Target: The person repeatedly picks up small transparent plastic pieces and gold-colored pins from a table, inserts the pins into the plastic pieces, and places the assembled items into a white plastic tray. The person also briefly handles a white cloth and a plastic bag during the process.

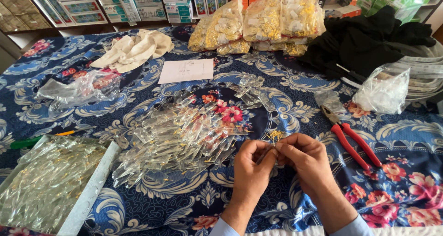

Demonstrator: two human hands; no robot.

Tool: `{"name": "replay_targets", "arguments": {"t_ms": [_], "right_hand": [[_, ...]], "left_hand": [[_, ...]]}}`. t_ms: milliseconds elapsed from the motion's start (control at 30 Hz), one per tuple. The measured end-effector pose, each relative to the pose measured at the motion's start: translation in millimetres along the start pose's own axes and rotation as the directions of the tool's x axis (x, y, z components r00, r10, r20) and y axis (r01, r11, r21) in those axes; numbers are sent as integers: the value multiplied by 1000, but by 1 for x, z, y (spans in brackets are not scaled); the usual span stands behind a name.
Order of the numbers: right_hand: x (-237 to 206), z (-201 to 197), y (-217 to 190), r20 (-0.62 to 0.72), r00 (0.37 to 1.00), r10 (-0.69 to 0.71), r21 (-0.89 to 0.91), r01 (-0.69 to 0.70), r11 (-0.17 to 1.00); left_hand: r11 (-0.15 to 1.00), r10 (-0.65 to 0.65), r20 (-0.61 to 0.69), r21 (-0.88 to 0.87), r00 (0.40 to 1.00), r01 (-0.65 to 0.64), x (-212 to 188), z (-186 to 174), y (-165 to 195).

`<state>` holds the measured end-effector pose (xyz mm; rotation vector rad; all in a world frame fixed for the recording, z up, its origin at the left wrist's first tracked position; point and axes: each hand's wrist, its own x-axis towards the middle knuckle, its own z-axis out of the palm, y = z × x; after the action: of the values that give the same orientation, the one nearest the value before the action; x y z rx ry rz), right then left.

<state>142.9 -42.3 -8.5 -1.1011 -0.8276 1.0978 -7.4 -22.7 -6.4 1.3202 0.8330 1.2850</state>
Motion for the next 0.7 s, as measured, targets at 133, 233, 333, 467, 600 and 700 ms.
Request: {"name": "replay_targets", "arguments": {"t_ms": [133,233,333,467,600,700], "right_hand": [[1,-1,1,20,999,25,-29,-25,999],[2,-1,0,28,991,129,19,-130,991],[1,-2,-2,55,984,167,54,-170,984],[-1,-2,-6,34,988,152,71,-154,986],[-1,0,-7,33,996,81,-11,-81,997],[-1,1,-5,8,999,38,-49,-38,998]], "left_hand": [[995,91,-14,47,996,-90,0,-3,-2],[991,111,4,76,994,-111,0,-5,-2],[990,122,17,67,992,-123,-1,-6,-3],[999,33,-5,14,999,-33,1,-4,-4],[999,51,1,17,999,-51,1,-4,-5],[1000,18,19,-17,1000,-18,0,-3,-5]]}}
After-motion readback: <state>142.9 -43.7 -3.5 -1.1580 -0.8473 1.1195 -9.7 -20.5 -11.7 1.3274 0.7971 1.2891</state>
